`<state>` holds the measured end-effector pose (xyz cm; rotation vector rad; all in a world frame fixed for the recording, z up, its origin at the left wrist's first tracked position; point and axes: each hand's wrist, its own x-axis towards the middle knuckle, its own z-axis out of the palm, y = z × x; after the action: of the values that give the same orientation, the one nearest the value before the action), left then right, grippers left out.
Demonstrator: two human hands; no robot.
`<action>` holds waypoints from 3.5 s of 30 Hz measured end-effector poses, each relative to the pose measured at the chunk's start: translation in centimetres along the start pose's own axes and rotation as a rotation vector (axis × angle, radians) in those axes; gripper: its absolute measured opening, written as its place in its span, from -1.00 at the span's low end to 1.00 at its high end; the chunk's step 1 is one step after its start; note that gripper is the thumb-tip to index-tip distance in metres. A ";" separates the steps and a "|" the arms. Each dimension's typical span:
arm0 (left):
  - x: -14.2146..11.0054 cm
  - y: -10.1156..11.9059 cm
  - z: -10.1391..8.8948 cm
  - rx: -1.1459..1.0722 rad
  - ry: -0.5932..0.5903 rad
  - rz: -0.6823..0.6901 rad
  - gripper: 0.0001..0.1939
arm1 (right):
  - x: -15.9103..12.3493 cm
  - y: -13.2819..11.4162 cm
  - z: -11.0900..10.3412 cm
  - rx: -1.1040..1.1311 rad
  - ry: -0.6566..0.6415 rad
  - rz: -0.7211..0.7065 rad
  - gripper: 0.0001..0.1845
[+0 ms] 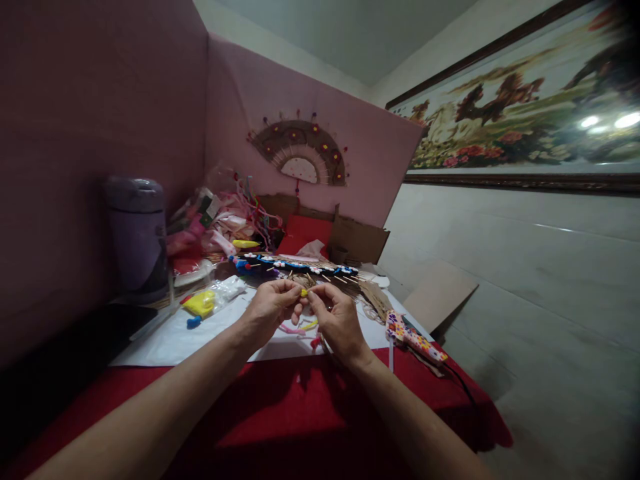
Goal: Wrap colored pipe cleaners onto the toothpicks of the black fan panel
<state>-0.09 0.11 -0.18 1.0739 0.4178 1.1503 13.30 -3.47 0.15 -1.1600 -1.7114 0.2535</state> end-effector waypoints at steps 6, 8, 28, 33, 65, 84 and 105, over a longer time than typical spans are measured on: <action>-0.2 -0.1 0.2 0.062 0.036 0.007 -0.68 | -0.4 0.4 0.2 0.111 -0.008 0.057 -0.80; -0.3 -0.2 0.4 0.098 0.037 0.037 -0.66 | -0.4 0.7 0.3 0.177 -0.018 0.116 -0.78; -0.6 -1.2 0.6 0.793 -0.026 0.329 -0.90 | -0.9 0.7 -0.4 0.524 -0.052 0.376 -0.80; -0.7 -1.3 0.3 1.031 -0.058 0.470 -0.84 | -1.0 0.6 -0.7 0.547 -0.063 0.356 -0.81; -0.6 -1.0 0.7 0.698 -0.090 0.318 -0.92 | -2.0 1.5 -0.1 0.370 0.070 0.165 -0.89; -0.7 -1.7 0.1 1.158 -0.038 0.535 -0.86 | -2.1 0.6 0.2 0.589 0.039 0.278 -0.88; -0.6 -1.4 0.7 0.796 -0.044 0.346 -0.86 | -2.5 0.7 0.4 0.385 0.016 0.202 -0.81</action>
<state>0.91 -0.76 -1.16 1.9162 0.7037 1.2886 13.46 -4.93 -2.05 -1.0402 -1.4493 0.6654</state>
